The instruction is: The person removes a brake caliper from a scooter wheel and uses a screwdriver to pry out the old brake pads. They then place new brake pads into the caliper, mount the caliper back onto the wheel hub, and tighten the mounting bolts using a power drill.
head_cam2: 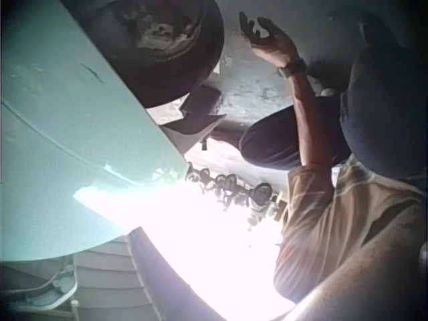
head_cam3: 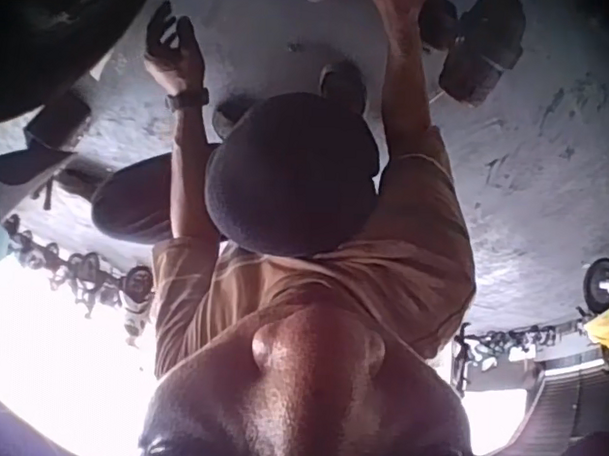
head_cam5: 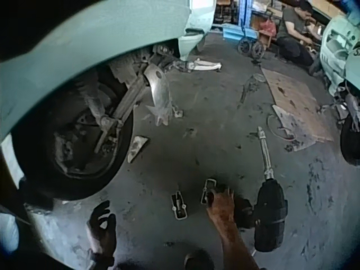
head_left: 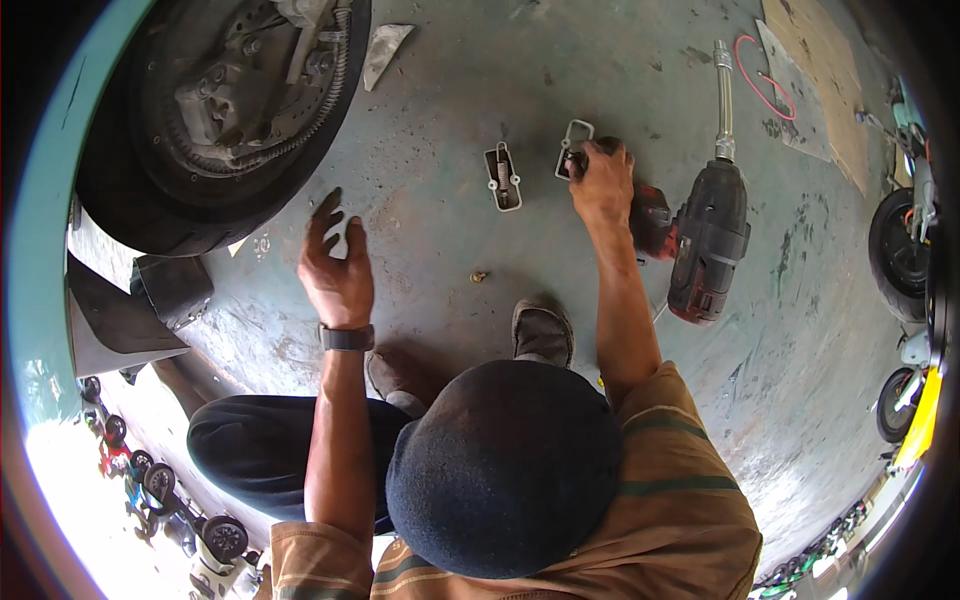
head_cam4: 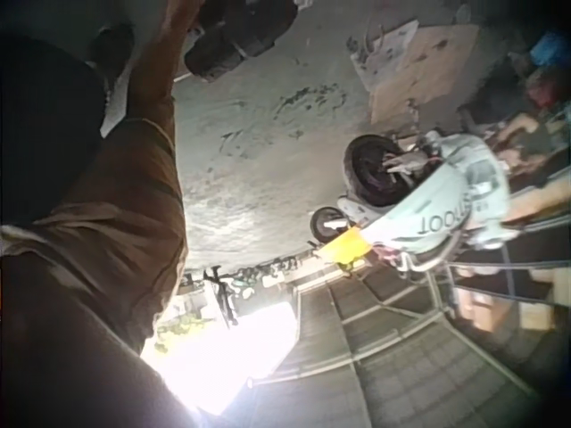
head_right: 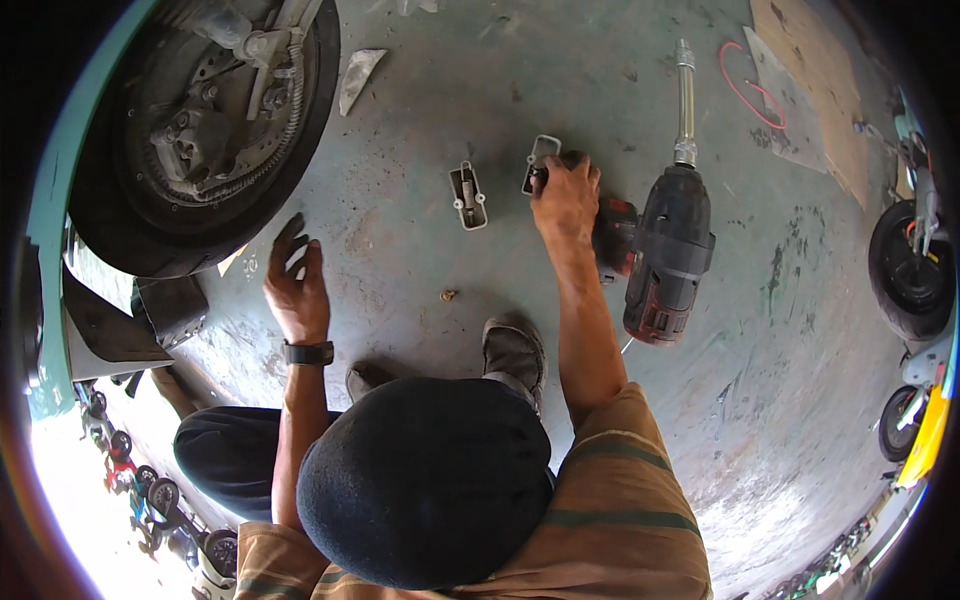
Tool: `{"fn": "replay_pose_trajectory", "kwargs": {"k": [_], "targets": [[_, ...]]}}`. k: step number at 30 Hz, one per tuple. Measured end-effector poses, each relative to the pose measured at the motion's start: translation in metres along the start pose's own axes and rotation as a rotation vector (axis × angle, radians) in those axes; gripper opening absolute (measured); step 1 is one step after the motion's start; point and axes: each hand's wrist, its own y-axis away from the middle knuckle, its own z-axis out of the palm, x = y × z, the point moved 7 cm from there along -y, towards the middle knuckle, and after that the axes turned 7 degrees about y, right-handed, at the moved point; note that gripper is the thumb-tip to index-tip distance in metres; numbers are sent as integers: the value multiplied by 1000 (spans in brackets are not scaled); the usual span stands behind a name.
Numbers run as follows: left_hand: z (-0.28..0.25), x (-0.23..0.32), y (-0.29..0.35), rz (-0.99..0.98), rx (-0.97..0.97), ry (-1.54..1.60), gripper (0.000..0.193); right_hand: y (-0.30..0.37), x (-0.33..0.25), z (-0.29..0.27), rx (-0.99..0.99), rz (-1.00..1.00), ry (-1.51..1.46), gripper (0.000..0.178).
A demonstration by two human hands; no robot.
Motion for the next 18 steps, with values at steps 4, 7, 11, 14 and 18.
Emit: {"fn": "replay_pose_trajectory", "kwargs": {"k": [4, 7, 11, 14, 18], "targets": [[44, 23, 16, -190, -285, 168, 33, 15, -10, -32, 11, -90, -461, 33], [79, 45, 30, -363, -458, 594, 31, 43, -42, -35, 16, -30, -1173, 29], [83, 58, 28, -440, -417, 653, 29, 69, -91, -45, -33, -83, -1423, 30], [68, 48, 25, -511, -352, 732, 24, 83, -112, -53, -57, -164, -1402, 28], [42, 27, 23, -565, -350, 693, 23, 87, -133, -62, -253, -257, -1341, 23]]}}
